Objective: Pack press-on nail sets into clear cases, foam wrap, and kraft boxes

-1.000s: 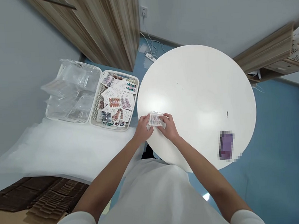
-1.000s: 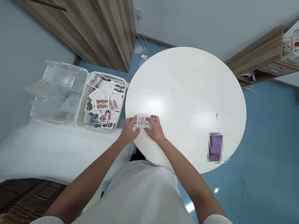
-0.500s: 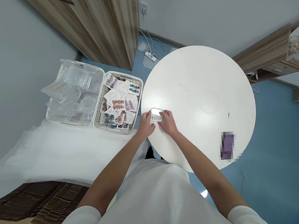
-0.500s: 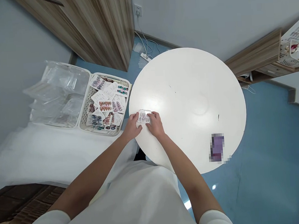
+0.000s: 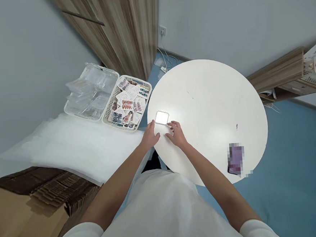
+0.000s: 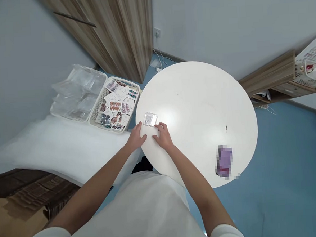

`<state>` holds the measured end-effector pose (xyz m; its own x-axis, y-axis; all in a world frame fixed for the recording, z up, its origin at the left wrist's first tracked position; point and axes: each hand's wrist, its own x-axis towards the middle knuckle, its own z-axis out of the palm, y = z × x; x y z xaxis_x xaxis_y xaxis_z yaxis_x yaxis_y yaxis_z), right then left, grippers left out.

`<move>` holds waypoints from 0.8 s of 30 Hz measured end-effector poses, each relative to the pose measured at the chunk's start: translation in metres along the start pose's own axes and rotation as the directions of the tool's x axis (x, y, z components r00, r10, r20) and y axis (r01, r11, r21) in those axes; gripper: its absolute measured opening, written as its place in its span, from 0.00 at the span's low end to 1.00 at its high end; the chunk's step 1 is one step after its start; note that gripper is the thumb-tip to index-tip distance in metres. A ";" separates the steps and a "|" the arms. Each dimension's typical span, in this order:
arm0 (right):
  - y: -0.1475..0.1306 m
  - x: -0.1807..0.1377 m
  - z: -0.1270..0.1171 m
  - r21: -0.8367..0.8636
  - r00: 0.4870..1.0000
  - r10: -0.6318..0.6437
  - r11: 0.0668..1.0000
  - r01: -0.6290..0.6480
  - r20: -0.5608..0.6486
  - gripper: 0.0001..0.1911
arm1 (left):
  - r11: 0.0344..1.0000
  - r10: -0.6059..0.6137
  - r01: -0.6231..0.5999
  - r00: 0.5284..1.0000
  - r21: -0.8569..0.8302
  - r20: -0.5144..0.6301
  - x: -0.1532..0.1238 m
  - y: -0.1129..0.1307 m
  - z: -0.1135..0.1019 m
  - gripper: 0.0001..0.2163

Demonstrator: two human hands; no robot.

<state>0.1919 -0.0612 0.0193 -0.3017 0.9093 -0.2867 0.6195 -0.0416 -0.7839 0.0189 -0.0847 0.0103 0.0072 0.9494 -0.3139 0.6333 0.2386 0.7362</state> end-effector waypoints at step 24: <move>-0.054 -0.086 0.047 0.037 0.835 -0.337 0.933 0.357 0.436 0.24 | 0.922 -0.383 0.342 0.756 -0.179 -0.531 -0.231 -0.018 -0.004 0.25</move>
<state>0.1505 -0.1563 0.0600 -0.7762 0.5925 -0.2154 0.4435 0.2703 -0.8545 0.0023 -0.3079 0.0718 -0.6479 0.7346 -0.2014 0.4482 0.5815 0.6790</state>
